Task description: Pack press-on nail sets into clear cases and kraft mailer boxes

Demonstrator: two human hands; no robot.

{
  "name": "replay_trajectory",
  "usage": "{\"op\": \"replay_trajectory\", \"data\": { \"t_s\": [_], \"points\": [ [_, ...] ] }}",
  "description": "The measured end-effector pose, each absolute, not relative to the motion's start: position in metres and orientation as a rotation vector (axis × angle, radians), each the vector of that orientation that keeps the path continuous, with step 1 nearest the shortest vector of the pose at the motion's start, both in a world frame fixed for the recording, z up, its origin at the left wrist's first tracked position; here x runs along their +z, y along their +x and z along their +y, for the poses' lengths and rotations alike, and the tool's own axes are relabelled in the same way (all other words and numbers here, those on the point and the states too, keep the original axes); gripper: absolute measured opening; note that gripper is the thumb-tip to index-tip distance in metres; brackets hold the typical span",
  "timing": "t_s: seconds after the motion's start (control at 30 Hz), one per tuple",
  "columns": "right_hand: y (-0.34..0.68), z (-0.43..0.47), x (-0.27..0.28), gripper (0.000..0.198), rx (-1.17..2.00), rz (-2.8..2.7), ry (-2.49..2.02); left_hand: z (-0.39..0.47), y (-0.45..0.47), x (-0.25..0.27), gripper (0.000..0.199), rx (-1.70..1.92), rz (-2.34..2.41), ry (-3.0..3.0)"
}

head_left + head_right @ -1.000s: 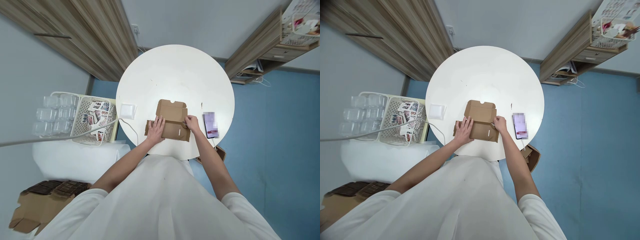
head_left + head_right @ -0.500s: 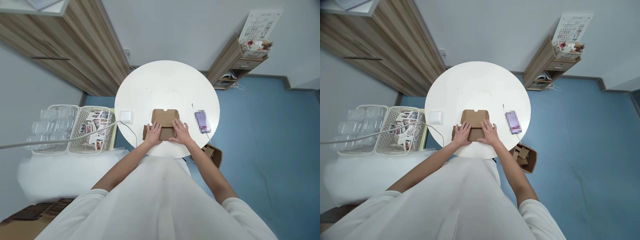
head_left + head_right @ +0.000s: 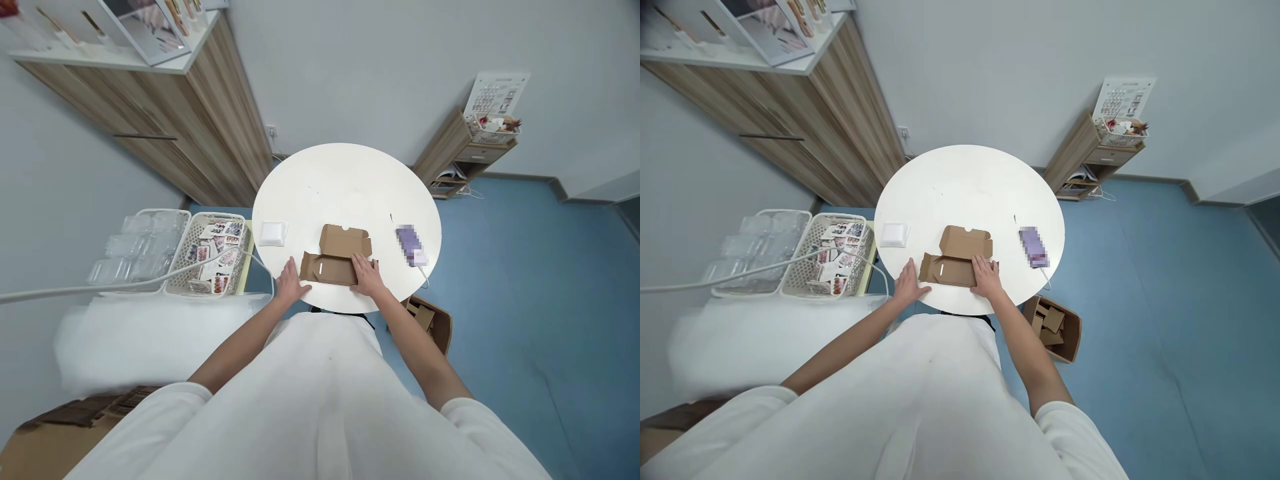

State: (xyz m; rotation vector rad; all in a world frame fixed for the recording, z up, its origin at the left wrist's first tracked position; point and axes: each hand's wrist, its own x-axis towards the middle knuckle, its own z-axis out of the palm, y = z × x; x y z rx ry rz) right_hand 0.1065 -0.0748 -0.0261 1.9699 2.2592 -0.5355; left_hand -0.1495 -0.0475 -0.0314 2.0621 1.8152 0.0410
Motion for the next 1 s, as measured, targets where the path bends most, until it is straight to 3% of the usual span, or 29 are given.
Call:
{"op": "replay_trajectory", "data": {
  "t_s": [0.23, 0.37, 0.8, 1.0],
  "points": [
    [0.095, -0.085, -0.027, 0.099, -0.573, 2.222, 2.042, -0.043, -0.15, -0.051, 0.049, 0.224, 1.748, 1.988],
    [0.089, -0.087, -0.026, 0.1, -0.578, 2.21, 2.065, -0.039, -0.14, -0.051, 0.035, 0.365, 1.671, 1.88],
    [0.087, -0.084, -0.03, 0.104, -0.561, 2.21, 2.057, -0.046, -0.134, -0.038, 0.03, 0.575, 1.499, 1.556],
    [0.079, -0.084, -0.028, 0.106, -0.561, 2.199, 2.059, -0.054, -0.129, -0.028, 0.05, 0.553, 1.464, 1.611]
  ]
}}
